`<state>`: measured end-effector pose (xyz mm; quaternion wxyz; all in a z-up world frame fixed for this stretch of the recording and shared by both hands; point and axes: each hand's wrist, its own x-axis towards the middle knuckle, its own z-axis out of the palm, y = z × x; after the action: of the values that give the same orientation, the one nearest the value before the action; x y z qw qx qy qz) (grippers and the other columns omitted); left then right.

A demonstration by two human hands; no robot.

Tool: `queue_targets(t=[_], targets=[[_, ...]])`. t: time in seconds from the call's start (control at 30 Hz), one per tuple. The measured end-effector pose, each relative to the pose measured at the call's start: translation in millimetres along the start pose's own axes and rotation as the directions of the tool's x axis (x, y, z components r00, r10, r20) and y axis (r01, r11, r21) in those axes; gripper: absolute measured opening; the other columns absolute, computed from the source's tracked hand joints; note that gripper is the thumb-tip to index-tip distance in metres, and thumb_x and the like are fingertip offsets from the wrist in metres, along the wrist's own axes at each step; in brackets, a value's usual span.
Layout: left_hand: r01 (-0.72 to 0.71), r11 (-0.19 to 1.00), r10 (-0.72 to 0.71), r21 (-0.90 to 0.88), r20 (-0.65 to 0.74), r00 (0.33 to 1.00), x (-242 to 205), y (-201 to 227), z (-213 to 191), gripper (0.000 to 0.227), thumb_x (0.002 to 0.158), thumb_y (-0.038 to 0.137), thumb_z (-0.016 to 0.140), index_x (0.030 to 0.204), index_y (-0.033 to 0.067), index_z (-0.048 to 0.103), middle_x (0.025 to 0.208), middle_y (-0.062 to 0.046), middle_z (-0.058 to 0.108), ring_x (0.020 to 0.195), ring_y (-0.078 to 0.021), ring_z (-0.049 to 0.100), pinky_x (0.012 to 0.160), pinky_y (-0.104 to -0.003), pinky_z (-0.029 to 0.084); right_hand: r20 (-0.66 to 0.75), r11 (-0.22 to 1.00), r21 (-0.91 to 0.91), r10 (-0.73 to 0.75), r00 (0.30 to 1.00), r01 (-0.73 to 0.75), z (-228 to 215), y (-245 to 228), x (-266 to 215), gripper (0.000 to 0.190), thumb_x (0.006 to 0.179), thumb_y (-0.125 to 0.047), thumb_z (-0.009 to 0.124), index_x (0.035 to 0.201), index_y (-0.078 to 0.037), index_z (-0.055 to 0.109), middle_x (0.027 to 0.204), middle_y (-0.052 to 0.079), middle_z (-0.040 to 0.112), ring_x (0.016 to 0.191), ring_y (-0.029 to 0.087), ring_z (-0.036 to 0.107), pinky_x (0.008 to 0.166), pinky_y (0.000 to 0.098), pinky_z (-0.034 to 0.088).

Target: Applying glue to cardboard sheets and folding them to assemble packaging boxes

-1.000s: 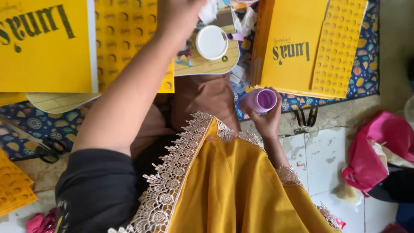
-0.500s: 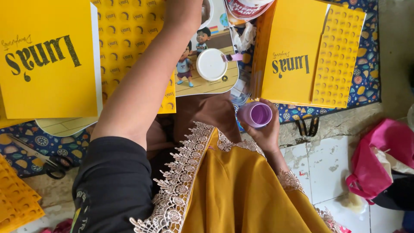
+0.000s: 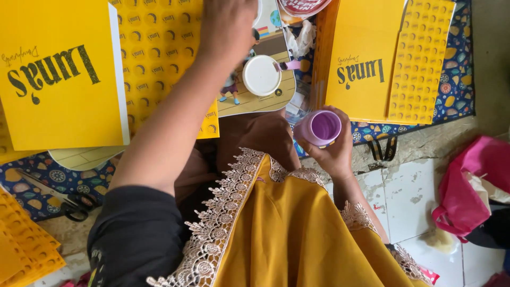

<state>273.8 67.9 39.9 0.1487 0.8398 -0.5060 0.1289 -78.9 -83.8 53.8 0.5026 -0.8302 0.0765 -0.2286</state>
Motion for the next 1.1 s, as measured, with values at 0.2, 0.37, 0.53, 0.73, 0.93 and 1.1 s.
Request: queue_targets(t=[0.2,0.37,0.53,0.73,0.93,1.1], targets=[[0.03,1.0,-0.027,-0.01,0.205,0.978,-50,107,-46,0.08,0.072,0.061,0.087,0.135,0.019,0.06,0.131,-0.02,0.053,0.122,-0.0427,0.052,0.09,-0.057,0.054,-0.028,0.973,-0.201,0.112,0.993,-0.115,10,-38,26,0.084,0.074,-0.024,0.093,0.14,-0.005,0.045,0.13,0.016,0.06,0.117,0.029,0.064,0.102,0.0393,0.05],[-0.011,0.864,0.029,-0.504,0.028,0.999,-50,118,-52,0.061,0.096,0.046,0.073,0.144,0.0164,0.051,0.126,-0.017,0.06,0.111,-0.0327,0.059,0.094,-0.047,0.055,-0.011,0.955,-0.286,0.08,0.997,-0.08,20,-41,38,0.087,0.073,-0.033,0.094,0.14,-0.002,0.048,0.132,0.019,0.061,0.119,0.034,0.062,0.099,0.0436,0.049],[-0.196,0.641,0.107,-0.742,-0.166,0.98,-61,161,-41,0.079,0.083,0.054,0.088,0.148,0.0214,0.056,0.143,-0.017,0.058,0.129,-0.0412,0.06,0.113,-0.051,0.047,-0.071,0.942,-0.335,-0.036,0.997,0.01,33,3,21,0.088,0.067,-0.026,0.1,0.133,0.006,0.051,0.119,0.031,0.059,0.112,0.055,0.058,0.092,0.0663,0.05],[-0.245,0.739,0.204,-0.628,-0.138,0.969,-63,169,-21,0.073,0.091,0.057,0.077,0.151,0.0229,0.053,0.149,-0.015,0.053,0.132,-0.0404,0.058,0.115,-0.054,0.042,-0.072,0.93,-0.362,-0.091,0.993,0.059,39,-15,22,0.091,0.064,-0.025,0.102,0.131,0.011,0.053,0.12,0.036,0.058,0.115,0.057,0.055,0.094,0.0674,0.048],[-0.235,0.894,0.147,-0.382,-0.245,0.958,-68,185,-5,0.079,0.095,0.077,0.052,0.156,0.0268,0.045,0.138,-0.011,0.058,0.123,-0.0328,0.061,0.101,-0.045,0.053,-0.201,0.795,-0.592,0.009,0.98,-0.129,51,0,11,0.067,0.08,-0.024,0.089,0.124,0.017,0.059,0.12,0.031,0.063,0.128,0.045,0.052,0.108,0.0502,0.045],[-0.37,0.708,0.211,-0.601,-0.32,0.924,-65,171,-14,0.052,0.109,0.046,0.038,0.145,0.0156,0.06,0.144,-0.015,0.053,0.127,-0.0383,0.055,0.106,-0.047,0.047,0.047,0.957,-0.288,-0.001,0.999,0.014,23,-8,25,0.083,0.066,-0.04,0.096,0.124,0.005,0.056,0.11,0.027,0.061,0.108,0.049,0.059,0.094,0.0562,0.048]])
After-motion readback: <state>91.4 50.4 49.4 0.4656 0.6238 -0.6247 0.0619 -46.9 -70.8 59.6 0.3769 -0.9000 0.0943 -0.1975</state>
